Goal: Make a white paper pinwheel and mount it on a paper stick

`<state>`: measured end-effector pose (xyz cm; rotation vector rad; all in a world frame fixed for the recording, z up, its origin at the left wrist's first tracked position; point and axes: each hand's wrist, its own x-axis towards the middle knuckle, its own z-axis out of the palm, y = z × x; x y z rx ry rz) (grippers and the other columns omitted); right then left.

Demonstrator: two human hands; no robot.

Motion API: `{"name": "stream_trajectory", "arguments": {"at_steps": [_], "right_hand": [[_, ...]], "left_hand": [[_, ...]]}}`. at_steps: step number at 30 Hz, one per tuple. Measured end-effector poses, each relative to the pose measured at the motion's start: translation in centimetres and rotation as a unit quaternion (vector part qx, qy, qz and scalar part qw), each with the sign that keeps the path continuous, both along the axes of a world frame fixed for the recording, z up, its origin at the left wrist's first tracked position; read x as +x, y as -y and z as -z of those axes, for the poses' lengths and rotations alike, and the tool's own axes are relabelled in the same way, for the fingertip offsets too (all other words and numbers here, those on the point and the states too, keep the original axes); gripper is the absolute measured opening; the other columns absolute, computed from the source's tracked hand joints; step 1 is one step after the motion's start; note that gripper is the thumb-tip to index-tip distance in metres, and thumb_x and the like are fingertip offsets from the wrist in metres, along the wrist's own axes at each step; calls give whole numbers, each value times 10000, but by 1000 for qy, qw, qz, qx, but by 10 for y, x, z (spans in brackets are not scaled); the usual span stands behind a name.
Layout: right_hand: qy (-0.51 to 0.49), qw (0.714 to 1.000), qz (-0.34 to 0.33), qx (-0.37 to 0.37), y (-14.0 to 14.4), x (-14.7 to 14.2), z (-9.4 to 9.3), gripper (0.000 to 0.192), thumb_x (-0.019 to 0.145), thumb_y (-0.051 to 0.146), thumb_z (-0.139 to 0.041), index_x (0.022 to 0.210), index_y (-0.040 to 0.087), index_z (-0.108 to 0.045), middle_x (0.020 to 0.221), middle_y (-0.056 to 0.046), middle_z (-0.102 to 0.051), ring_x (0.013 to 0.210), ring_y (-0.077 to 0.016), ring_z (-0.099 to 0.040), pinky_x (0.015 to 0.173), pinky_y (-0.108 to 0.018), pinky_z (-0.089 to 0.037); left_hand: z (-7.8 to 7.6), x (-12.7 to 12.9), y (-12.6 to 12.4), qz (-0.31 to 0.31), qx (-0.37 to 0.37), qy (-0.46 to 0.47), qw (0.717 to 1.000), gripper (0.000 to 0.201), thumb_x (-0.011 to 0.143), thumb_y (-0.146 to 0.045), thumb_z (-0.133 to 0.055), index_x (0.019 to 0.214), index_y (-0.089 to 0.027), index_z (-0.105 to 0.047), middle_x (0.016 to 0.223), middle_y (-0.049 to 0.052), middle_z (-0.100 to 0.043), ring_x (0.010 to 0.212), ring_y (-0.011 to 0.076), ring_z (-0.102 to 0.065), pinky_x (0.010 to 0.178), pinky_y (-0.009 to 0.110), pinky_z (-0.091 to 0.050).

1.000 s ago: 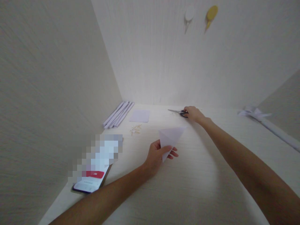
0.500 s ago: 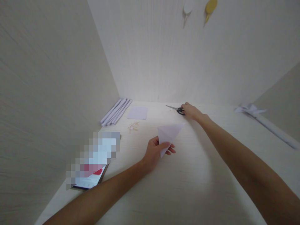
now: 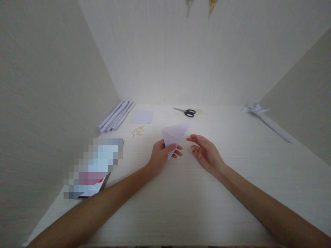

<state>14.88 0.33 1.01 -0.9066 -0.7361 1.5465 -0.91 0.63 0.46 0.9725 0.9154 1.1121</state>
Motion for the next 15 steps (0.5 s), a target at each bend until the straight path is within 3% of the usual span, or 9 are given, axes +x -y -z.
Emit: {"name": "stream_trajectory", "arguments": {"at_steps": [4, 10, 15], "right_hand": [[-26, 998, -55, 22, 6, -1, 7, 251, 649, 331, -650, 864, 209, -607, 986, -12, -602, 592, -62, -546, 545, -187, -475], [-85, 996, -24, -7, 5, 2, 8, 221, 609, 336, -691, 753, 191, -609, 697, 39, -580, 517, -30, -503, 490, -130, -446], [-108, 994, 3, -24, 6, 3, 8, 223, 571, 306, -722, 598, 168, -549, 562, 66, -513, 439, -13, -450, 405, -108, -395]], "left_hand": [[-1, 3, 4, 22, 40, -76, 996, 219, 694, -320, -571, 768, -115, -559, 744, 63, -650, 519, 110, -583, 468, 208, -429], [-2, 7, 14, 75, 110, -227, 965, 131, 719, -264, -532, 711, -145, -585, 493, -6, -579, 417, 83, -506, 432, 187, -413], [-1, 7, 14, 75, 110, -266, 955, 139, 731, -259, -514, 736, -144, -593, 497, -4, -582, 424, 82, -500, 446, 186, -411]]}}
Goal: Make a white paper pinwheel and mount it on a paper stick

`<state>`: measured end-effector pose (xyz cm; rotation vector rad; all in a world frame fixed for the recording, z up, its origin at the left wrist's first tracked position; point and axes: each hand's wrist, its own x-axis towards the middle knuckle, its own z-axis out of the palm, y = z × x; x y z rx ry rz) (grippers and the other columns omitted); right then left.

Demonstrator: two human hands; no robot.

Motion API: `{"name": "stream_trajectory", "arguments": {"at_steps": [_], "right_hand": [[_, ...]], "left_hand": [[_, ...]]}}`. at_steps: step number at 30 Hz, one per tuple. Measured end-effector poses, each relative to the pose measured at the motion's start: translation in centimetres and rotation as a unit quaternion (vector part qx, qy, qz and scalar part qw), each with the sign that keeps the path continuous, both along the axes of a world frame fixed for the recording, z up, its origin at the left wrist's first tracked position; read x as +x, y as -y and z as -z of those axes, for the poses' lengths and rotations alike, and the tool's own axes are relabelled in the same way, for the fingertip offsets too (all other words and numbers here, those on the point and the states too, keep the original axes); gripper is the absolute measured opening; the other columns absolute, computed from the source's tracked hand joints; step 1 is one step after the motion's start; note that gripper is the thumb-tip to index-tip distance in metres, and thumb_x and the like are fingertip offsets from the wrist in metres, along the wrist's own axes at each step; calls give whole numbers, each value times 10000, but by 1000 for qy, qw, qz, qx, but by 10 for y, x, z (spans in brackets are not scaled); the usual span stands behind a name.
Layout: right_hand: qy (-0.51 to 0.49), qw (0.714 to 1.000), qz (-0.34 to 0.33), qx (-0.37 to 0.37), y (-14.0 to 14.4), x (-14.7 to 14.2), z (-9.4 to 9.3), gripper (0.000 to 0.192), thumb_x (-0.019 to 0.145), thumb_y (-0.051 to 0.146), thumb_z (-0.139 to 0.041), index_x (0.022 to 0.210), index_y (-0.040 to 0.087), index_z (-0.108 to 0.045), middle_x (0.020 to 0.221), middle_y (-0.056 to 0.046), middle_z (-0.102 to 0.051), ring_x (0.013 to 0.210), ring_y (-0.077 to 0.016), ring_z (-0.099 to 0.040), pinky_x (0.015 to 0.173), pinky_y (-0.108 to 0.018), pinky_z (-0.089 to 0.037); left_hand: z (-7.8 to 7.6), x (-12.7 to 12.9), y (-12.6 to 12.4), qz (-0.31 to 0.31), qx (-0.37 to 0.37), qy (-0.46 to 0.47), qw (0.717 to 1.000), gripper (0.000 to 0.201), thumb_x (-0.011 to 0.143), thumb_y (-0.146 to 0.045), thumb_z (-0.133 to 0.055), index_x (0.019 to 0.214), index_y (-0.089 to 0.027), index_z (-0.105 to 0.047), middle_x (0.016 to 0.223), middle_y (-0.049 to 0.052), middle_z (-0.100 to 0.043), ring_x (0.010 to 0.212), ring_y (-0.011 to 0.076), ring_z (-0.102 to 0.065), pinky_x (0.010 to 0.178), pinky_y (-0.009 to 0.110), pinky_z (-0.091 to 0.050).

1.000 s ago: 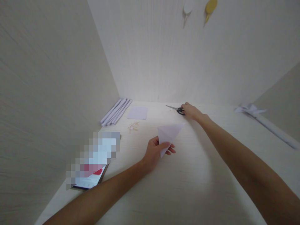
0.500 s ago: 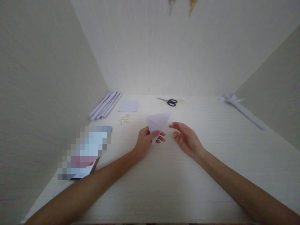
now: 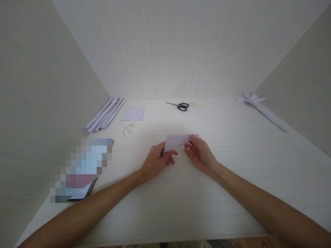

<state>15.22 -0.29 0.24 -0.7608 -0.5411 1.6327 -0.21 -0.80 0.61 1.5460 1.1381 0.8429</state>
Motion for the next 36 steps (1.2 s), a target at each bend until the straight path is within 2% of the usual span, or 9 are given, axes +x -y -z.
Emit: {"name": "stream_trajectory", "arguments": {"at_steps": [6, 11, 17, 32, 36], "right_hand": [[31, 999, 1, 27, -1, -1, 2, 200, 615, 293, -690, 593, 157, -545, 552, 64, -506, 401, -4, -418, 355, -107, -350], [39, 999, 9, 10, -1, -1, 0, 242, 593, 288, -703, 537, 150, -513, 494, 68, -495, 362, -11, -422, 322, -115, -335], [40, 999, 4, 9, -1, -3, -1, 255, 612, 293, -689, 506, 139, -516, 437, 62, -479, 345, -22, -440, 320, -118, -349], [49, 998, 7, 32, -2, -2, 1, 217, 638, 267, -670, 528, 147, -527, 454, 51, -490, 381, -35, -446, 361, -141, -366], [55, 998, 2, 28, -1, -2, 0, 204, 641, 256, -664, 535, 141, -533, 459, 46, -491, 390, -32, -439, 361, -137, -355]], "left_hand": [[1, 1, -1, -1, -30, 7, 1000, 153, 736, -274, -510, 723, -144, -590, 496, -3, -579, 426, 84, -500, 454, 192, -409], [4, -2, -1, 17, -15, -5, 1000, 158, 743, -273, -493, 734, -145, -585, 513, 0, -580, 454, 89, -515, 474, 197, -413], [3, -1, -2, 39, -11, -43, 998, 165, 747, -253, -472, 753, -124, -575, 518, -5, -569, 467, 89, -520, 497, 203, -415], [4, -2, -1, 50, -2, -30, 998, 171, 756, -262, -469, 770, -120, -565, 563, 3, -576, 487, 94, -544, 503, 208, -428], [5, -2, -2, 37, 9, -33, 999, 168, 755, -270, -474, 761, -126, -558, 567, -1, -580, 478, 83, -536, 490, 197, -422]]}}
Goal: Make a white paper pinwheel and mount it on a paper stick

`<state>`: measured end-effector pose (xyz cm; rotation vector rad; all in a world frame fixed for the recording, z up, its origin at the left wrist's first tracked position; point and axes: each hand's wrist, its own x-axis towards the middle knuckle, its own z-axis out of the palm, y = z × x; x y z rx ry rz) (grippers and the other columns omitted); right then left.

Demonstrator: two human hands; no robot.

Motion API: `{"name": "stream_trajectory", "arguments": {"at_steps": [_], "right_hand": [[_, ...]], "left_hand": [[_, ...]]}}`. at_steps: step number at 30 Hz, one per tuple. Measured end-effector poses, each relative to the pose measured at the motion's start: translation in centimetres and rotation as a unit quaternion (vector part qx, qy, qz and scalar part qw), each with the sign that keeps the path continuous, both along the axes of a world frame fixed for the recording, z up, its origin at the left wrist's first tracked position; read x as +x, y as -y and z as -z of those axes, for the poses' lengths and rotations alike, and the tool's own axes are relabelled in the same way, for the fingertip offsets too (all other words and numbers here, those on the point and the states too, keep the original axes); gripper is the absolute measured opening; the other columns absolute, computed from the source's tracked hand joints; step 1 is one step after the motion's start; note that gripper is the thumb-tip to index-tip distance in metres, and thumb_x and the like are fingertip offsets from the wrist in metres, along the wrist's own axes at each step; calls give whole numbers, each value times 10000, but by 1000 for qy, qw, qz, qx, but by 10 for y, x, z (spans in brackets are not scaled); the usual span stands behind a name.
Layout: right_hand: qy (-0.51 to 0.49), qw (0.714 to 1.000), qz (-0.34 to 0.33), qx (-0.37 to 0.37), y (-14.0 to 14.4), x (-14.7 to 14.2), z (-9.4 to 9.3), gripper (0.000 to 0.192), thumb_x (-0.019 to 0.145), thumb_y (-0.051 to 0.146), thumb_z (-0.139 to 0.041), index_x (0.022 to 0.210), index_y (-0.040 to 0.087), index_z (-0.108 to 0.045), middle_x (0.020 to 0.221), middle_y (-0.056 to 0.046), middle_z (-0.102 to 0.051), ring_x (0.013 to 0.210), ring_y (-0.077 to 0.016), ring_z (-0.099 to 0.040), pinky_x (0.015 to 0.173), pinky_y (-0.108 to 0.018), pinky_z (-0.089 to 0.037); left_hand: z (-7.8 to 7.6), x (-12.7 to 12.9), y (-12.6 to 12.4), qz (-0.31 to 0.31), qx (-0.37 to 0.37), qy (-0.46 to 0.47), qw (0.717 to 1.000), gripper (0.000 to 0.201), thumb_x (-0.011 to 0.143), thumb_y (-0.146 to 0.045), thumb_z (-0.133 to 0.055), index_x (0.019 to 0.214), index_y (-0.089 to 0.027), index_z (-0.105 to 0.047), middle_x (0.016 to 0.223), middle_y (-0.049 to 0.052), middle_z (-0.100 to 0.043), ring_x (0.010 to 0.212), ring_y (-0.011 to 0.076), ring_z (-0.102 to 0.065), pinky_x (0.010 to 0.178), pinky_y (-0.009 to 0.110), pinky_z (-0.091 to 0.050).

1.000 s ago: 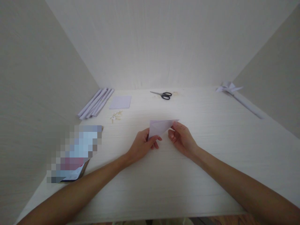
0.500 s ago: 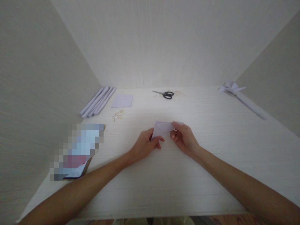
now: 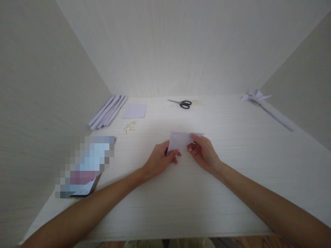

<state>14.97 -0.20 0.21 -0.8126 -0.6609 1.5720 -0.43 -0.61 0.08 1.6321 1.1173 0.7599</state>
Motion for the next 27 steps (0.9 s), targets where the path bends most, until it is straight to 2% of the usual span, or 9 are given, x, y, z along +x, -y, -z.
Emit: {"name": "stream_trajectory", "arguments": {"at_steps": [8, 10, 13, 16, 19, 27], "right_hand": [[0, 1000, 10, -1, 0, -1, -1, 228, 627, 286, -673, 528, 147, -522, 455, 54, -483, 381, -30, -429, 352, -136, -341], [2, 1000, 8, -6, 0, 0, -1, 222, 617, 278, -681, 526, 146, -528, 449, 51, -486, 390, -34, -439, 362, -135, -349], [-2, 1000, -2, -11, 0, 0, -1, 209, 620, 282, -677, 538, 145, -543, 465, 43, -507, 404, -36, -448, 375, -133, -359], [-9, 1000, -6, -10, -1, 1, 0, 202, 631, 288, -667, 545, 147, -552, 476, 43, -508, 414, -35, -447, 384, -131, -362], [-7, 1000, -7, -7, -1, 1, 0, 183, 629, 280, -667, 554, 145, -569, 491, 40, -511, 426, -37, -447, 388, -133, -363], [10, 1000, -9, 3, 1, 1, -1, 111, 636, 270, -653, 634, 162, -629, 573, 27, -540, 461, -40, -440, 410, -143, -365]], "left_hand": [[-3, 0, 0, 11, 11, -42, 999, 164, 758, -279, -474, 783, -133, -544, 518, -14, -561, 429, 71, -486, 442, 182, -388], [-2, 0, 0, 24, -14, 0, 1000, 191, 735, -323, -516, 800, -144, -507, 587, -10, -576, 431, 63, -478, 422, 179, -377], [2, -1, -2, 61, -62, 108, 990, 400, 619, -409, -636, 863, -164, -436, 778, 17, -595, 433, 44, -464, 397, 179, -376], [3, -3, -4, 94, -44, 160, 982, 521, 600, -553, -582, 896, -155, -424, 814, 42, -587, 414, 30, -438, 363, 170, -343], [0, -3, -3, 99, -13, 152, 983, 486, 719, -590, -394, 886, -135, -437, 787, 58, -589, 397, 19, -418, 330, 151, -286], [-5, -2, -3, 55, -28, 144, 988, 404, 789, -512, -349, 886, -133, -447, 494, -30, -528, 347, 50, -420, 324, 151, -299]]}}
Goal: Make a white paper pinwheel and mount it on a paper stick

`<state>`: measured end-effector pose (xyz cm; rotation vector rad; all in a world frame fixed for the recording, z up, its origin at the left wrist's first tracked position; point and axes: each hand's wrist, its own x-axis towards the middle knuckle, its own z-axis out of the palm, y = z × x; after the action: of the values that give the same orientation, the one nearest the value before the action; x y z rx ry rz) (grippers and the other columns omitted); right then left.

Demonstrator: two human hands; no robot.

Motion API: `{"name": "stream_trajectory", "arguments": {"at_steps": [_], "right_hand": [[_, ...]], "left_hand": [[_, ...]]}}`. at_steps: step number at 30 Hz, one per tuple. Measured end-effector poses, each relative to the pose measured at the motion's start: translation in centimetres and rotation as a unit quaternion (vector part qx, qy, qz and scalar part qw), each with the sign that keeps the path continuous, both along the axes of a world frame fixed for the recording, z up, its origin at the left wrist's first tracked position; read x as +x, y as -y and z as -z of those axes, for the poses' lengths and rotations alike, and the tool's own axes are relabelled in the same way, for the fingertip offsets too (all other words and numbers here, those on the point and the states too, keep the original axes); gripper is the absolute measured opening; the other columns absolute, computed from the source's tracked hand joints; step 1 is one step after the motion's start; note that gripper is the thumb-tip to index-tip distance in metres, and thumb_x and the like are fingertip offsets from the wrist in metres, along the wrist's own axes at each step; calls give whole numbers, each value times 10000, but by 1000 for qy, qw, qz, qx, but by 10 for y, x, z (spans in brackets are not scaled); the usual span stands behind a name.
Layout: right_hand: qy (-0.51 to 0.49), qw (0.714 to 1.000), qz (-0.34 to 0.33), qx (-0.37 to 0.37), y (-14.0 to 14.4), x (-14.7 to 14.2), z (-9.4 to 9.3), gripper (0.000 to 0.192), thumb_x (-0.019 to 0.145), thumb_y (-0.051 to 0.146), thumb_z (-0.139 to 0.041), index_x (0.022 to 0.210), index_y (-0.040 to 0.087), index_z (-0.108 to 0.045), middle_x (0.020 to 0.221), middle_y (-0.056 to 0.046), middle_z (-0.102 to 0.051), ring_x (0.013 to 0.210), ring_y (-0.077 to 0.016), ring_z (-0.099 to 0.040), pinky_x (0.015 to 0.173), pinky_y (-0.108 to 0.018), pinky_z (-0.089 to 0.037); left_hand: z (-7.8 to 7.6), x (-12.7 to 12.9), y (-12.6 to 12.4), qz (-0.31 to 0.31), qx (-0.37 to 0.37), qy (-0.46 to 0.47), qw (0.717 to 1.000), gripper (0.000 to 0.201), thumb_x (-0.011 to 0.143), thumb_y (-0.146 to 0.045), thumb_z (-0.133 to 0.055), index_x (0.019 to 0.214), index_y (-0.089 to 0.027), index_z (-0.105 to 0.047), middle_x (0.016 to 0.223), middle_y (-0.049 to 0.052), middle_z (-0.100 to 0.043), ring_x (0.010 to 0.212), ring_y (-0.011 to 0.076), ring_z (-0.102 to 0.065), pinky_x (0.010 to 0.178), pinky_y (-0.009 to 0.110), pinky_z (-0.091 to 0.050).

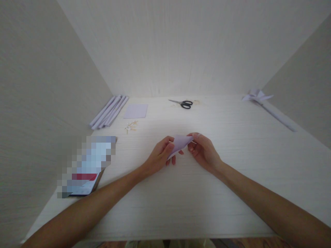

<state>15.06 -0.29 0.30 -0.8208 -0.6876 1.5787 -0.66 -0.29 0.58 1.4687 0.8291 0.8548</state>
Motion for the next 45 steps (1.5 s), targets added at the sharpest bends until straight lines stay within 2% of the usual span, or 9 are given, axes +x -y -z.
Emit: {"name": "stream_trajectory", "arguments": {"at_steps": [5, 8, 12, 14, 18, 21, 26, 38, 45], "right_hand": [[9, 1000, -17, 3, 2, 1, 0, 97, 639, 274, -634, 686, 189, -632, 598, 23, -551, 499, -60, -460, 445, -172, -367], [14, 999, -39, 2, 4, 2, -2, 159, 602, 252, -624, 752, 198, -638, 645, 12, -580, 552, -89, -494, 497, -208, -398], [14, 999, -51, -2, 5, 1, -3, 264, 518, 158, -603, 776, 189, -654, 669, 3, -609, 608, -118, -518, 542, -230, -422], [11, 999, -41, -12, 5, 0, -2, 270, 491, 117, -587, 742, 183, -661, 660, 6, -619, 610, -117, -517, 551, -224, -420], [25, 999, -20, -23, 4, -2, -1, 164, 493, 99, -601, 637, 158, -651, 613, 3, -620, 591, -117, -519, 549, -222, -413], [44, 998, -12, -37, 3, -3, 0, 84, 551, 184, -661, 624, 149, -639, 597, -2, -615, 598, -122, -535, 593, -246, -431], [44, 998, -7, -52, 3, -4, 1, 167, 580, 291, -698, 636, 147, -634, 599, 0, -621, 572, -112, -544, 621, -263, -448], [29, 997, -19, -63, 1, -1, 0, 187, 578, 300, -709, 673, 152, -647, 645, -13, -657, 567, -115, -562, 591, -256, -461], [51, 996, -37, -69, 3, -2, -1, 193, 570, 317, -708, 610, 143, -635, 562, -8, -627, 506, -107, -538, 538, -250, -450]], "left_hand": [[1, 1, -1, -42, -9, -5, 999, 428, 809, -510, -298, 902, -125, -458, 597, 15, -586, 348, 48, -415, 322, 165, -304], [2, 1, -2, -86, -14, -22, 996, 405, 814, -505, -286, 838, -142, -463, 569, -12, -535, 376, 63, -423, 340, 179, -321], [1, 0, -5, -194, 51, -77, 977, 329, 819, -437, -342, 684, -160, -459, 603, -17, -466, 539, 86, -444, 470, 190, -354], [1, -1, -5, -213, 67, -89, 971, 283, 820, -386, -365, 679, -161, -463, 627, -16, -464, 587, 91, -441, 522, 194, -357], [4, 0, -6, -165, -30, -18, 986, 166, 779, -332, -443, 820, -171, -452, 654, -25, -513, 549, 88, -477, 491, 194, -367], [7, 1, -6, -135, -73, 40, 987, 235, 720, -312, -535, 878, -171, -433, 704, -14, -570, 563, 94, -534, 516, 206, -419], [5, 1, -6, -142, -89, 41, 985, 325, 647, -302, -620, 881, -158, -447, 714, 0, -617, 568, 104, -573, 516, 208, -452], [5, -1, -7, -112, -129, 80, 982, 394, 595, -306, -675, 896, -156, -469, 701, 16, -654, 605, 156, -620, 591, 300, -511], [0, 1, -5, -126, -85, 16, 988, 448, 540, -257, -708, 927, -132, -520, 850, 62, -659, 720, 173, -621, 639, 300, -513]]}}
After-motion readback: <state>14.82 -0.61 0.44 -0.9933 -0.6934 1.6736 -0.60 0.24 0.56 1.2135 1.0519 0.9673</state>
